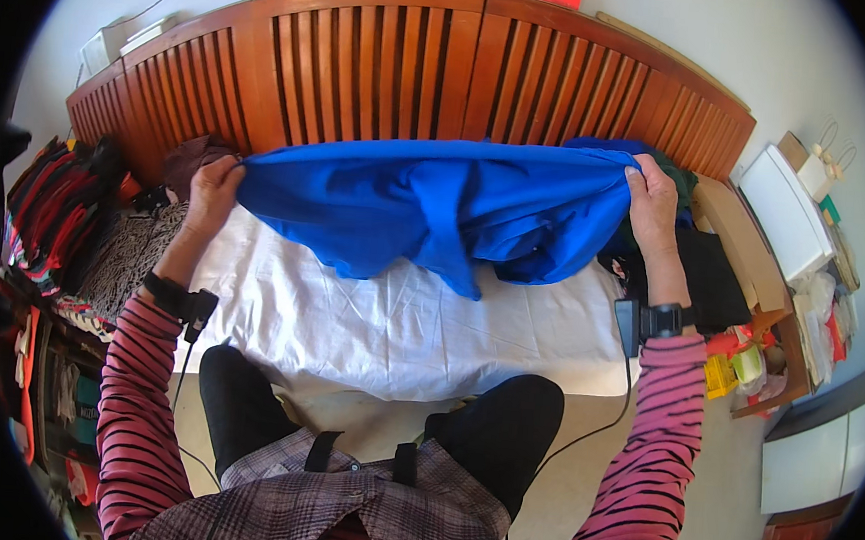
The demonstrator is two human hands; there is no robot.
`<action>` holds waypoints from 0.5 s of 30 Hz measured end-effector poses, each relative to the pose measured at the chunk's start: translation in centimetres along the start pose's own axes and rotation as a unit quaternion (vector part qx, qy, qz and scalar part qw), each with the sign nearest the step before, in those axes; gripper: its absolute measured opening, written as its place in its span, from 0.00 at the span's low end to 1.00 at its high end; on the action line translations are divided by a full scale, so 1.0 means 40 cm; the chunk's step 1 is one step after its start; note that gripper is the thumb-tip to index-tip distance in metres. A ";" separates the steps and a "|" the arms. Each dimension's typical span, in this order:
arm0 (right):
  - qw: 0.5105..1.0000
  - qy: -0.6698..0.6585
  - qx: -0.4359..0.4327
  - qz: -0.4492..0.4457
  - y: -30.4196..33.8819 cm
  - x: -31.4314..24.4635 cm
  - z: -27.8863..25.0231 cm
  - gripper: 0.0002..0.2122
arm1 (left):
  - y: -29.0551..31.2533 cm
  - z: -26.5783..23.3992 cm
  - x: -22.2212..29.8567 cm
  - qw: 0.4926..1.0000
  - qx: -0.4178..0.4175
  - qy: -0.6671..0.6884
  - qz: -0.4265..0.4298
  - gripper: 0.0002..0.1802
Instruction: The person folds a patterned shirt and places it on a stack of folded clothes. Then, the person unfolds a blue jacket, smooths it out, and begins folding it on the bed.
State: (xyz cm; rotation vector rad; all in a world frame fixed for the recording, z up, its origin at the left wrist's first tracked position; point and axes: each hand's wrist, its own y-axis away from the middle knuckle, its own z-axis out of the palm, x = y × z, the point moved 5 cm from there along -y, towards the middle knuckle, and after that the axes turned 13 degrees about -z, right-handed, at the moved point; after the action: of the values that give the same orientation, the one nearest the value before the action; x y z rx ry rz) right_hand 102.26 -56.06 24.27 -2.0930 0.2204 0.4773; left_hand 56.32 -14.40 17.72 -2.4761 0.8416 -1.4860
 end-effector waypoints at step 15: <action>0.769 -0.043 -0.637 0.044 0.378 -0.194 0.339 0.18 | 0.337 -0.186 -0.387 0.928 -0.212 -0.300 -0.062 0.09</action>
State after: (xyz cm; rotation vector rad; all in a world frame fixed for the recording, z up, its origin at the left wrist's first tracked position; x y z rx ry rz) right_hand 86.72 -52.99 9.36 -3.3834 -0.1330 0.9462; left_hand 39.19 -16.32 4.32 -3.0734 0.9565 -0.5104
